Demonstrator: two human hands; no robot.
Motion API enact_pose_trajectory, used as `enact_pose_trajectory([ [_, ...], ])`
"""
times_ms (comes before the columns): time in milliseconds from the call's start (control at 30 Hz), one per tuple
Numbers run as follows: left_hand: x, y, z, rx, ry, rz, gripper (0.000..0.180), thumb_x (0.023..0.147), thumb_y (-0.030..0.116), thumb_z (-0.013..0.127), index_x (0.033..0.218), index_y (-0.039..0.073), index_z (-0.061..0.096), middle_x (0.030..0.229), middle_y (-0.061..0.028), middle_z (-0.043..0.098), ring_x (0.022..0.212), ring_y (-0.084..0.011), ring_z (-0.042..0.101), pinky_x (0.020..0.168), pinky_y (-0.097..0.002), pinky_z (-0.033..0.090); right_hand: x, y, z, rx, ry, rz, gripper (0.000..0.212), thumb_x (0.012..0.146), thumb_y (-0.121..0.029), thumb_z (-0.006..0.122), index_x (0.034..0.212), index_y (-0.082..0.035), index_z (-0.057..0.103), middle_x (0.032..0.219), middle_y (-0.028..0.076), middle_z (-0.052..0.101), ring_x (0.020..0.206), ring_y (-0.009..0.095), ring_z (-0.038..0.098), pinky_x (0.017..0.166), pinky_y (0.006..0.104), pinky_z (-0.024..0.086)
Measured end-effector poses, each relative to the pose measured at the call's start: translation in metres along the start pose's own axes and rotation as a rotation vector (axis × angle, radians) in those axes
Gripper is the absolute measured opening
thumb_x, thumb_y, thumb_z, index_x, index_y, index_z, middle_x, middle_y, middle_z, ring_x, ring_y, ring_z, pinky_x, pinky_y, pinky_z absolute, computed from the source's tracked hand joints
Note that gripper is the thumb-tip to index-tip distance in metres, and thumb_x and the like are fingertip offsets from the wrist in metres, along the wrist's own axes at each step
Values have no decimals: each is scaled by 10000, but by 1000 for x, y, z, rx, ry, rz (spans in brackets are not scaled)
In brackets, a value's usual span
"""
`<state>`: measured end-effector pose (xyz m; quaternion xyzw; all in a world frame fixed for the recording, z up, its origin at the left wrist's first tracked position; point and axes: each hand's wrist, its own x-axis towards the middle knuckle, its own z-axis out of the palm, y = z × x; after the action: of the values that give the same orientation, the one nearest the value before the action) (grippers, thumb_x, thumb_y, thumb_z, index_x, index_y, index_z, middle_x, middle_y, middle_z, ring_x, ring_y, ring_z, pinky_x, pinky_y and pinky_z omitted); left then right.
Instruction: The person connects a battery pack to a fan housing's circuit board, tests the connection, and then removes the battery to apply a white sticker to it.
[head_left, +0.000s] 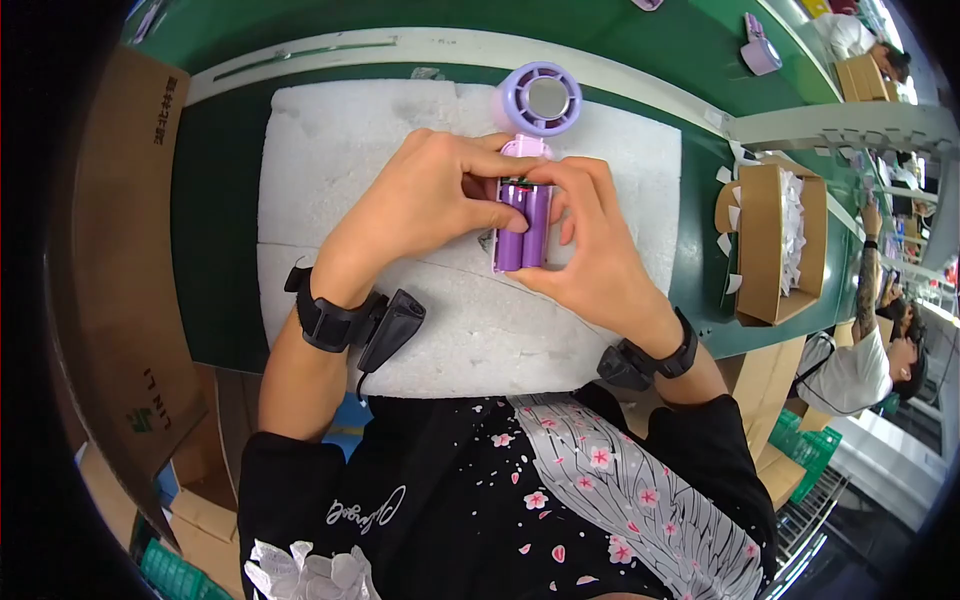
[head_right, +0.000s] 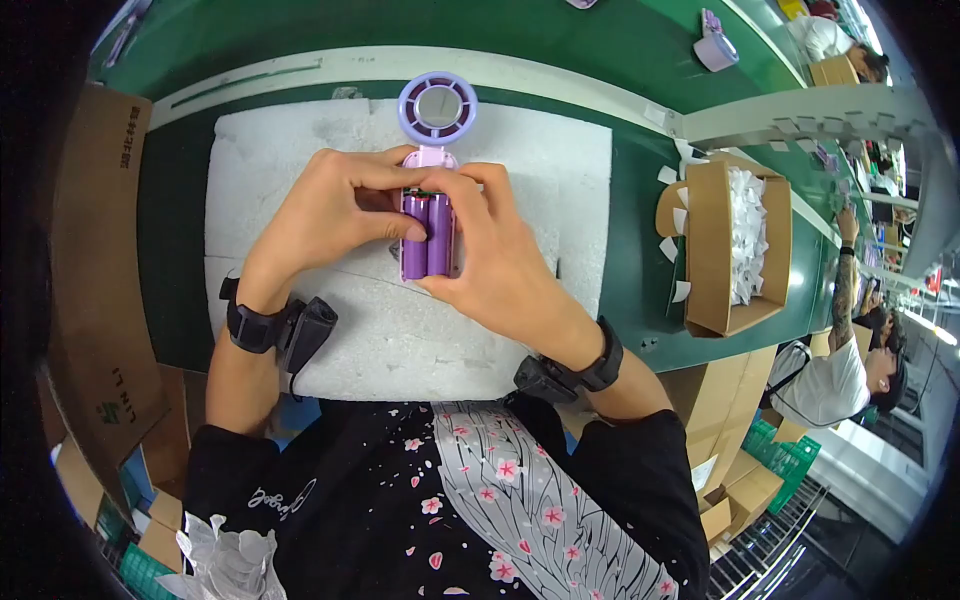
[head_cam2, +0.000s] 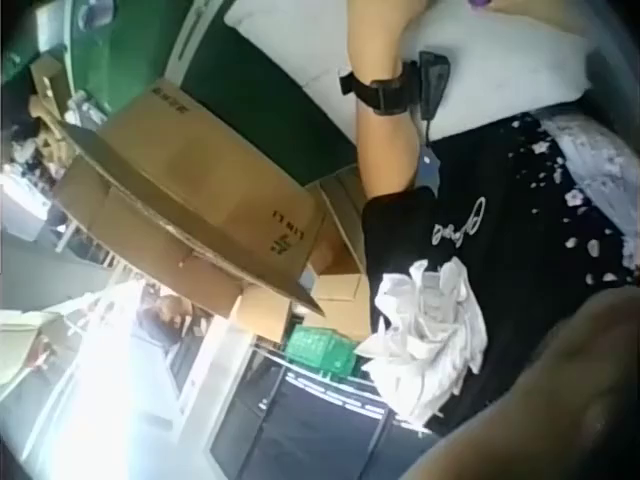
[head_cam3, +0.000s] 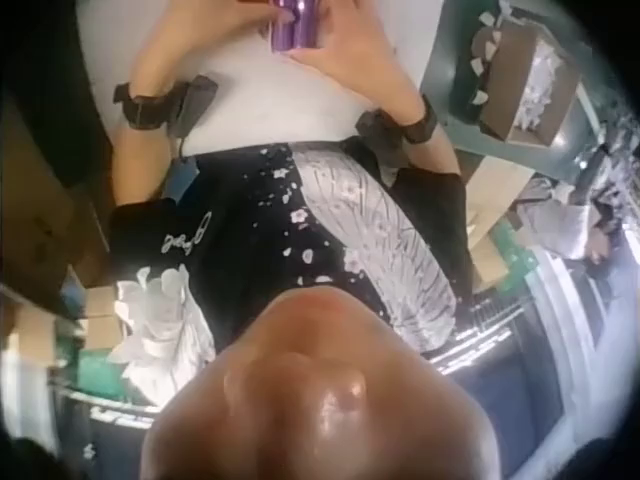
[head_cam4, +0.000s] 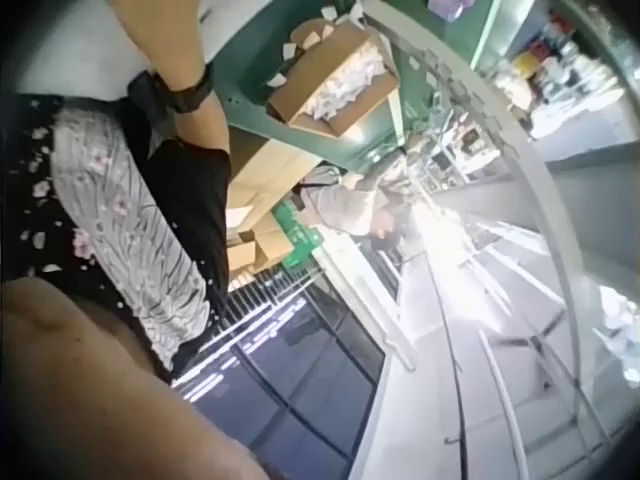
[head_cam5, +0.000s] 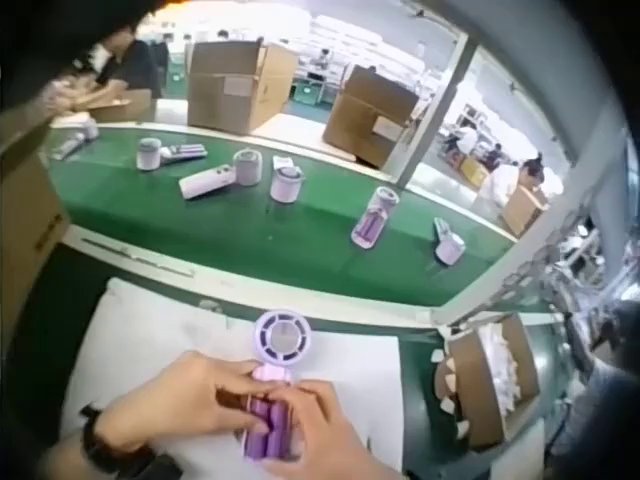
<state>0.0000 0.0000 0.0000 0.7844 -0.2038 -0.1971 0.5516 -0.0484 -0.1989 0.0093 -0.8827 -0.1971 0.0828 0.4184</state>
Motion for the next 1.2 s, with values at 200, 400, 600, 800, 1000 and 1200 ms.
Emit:
enact_pose_trajectory([
  [200,10,-18,-2,-83,25,-77,451,680,-77,754,1118,-19,664,1235,-150,625,775,-89,615,725,-254,534,17,6,8,14,-7,83,753,608,-135,852,1249,-107,459,1199,107,396,887,224,540,750,332,495],
  [400,11,-35,3,-128,102,1,478,646,31,803,1109,71,692,1078,-185,686,635,-110,588,637,-265,500,19,29,11,-26,45,-202,615,661,-153,833,1192,-73,536,1170,104,435,902,234,562,748,328,495],
  [600,15,-28,0,-63,22,-65,487,673,-51,769,1144,19,667,1202,-154,645,868,-104,626,763,-265,516,29,36,12,10,57,-114,315,760,-138,754,1040,-33,658,1089,104,524,911,274,584,778,358,511],
  [800,15,-33,-2,11,-12,25,503,665,-8,790,1151,45,672,1158,-180,661,833,-106,631,750,-270,515,10,23,7,-394,67,-425,430,725,-168,775,1093,4,635,1135,137,554,919,296,583,791,371,512],
  [1000,15,-21,5,-41,20,56,510,694,26,779,1187,66,654,1009,-164,703,749,-99,606,701,-271,516,1,15,4,-520,65,-387,634,662,-216,816,1175,56,562,1190,166,561,953,308,577,830,388,506],
  [1200,20,-28,5,-50,258,25,444,746,67,744,1179,59,648,899,-120,707,709,-118,601,681,-279,517,64,62,-42,-566,234,-92,622,701,-186,790,1226,27,534,1249,214,544,1110,374,543,925,399,470],
])
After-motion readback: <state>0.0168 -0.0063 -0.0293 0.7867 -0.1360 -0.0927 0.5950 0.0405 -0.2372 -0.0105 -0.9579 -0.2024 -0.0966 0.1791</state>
